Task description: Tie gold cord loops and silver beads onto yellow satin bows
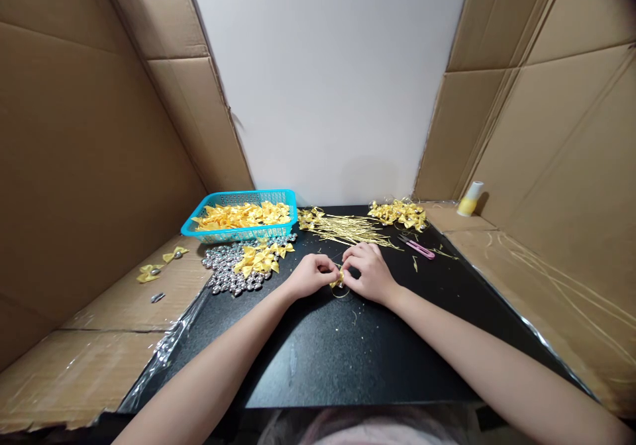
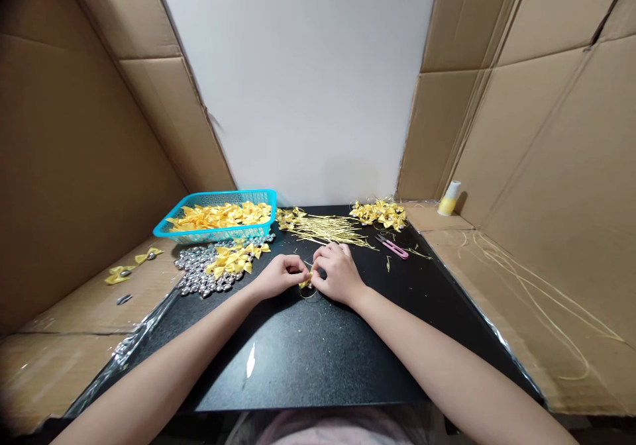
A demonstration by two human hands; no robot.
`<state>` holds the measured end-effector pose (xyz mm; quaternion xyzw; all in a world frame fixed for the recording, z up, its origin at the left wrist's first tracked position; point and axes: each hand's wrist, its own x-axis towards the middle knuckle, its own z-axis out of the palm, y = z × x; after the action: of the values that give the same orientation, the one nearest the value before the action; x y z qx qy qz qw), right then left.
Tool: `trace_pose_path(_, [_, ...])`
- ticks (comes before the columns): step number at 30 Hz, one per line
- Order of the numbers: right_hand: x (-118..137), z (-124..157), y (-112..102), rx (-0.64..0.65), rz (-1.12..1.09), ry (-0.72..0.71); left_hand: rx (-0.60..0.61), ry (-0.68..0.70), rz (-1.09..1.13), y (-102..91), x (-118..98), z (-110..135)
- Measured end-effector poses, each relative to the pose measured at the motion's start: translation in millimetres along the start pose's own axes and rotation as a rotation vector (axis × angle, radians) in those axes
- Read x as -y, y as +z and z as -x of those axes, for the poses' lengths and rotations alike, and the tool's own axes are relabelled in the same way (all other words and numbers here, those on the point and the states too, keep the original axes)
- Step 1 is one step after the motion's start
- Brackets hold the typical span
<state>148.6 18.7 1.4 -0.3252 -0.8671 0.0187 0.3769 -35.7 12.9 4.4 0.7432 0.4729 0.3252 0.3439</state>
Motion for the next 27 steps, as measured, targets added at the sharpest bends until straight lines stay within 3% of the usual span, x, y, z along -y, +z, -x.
trace_pose_path(8, [1.3, -0.3, -0.8, -0.009, 0.004, 0.023, 0.007, 0.005, 0.006, 0.1, 0.1, -0.8])
trace_pose_path(17, [0.2, -0.1, 5.4, -0.035, -0.193, 0.191, 0.008, 0.019, -0.039, -0.2, 0.0, -1.3])
trace_pose_path(27, [0.0, 0.1, -0.3, -0.030, -0.117, 0.157, -0.019, 0.021, -0.055, -0.2, -2.8, 0.0])
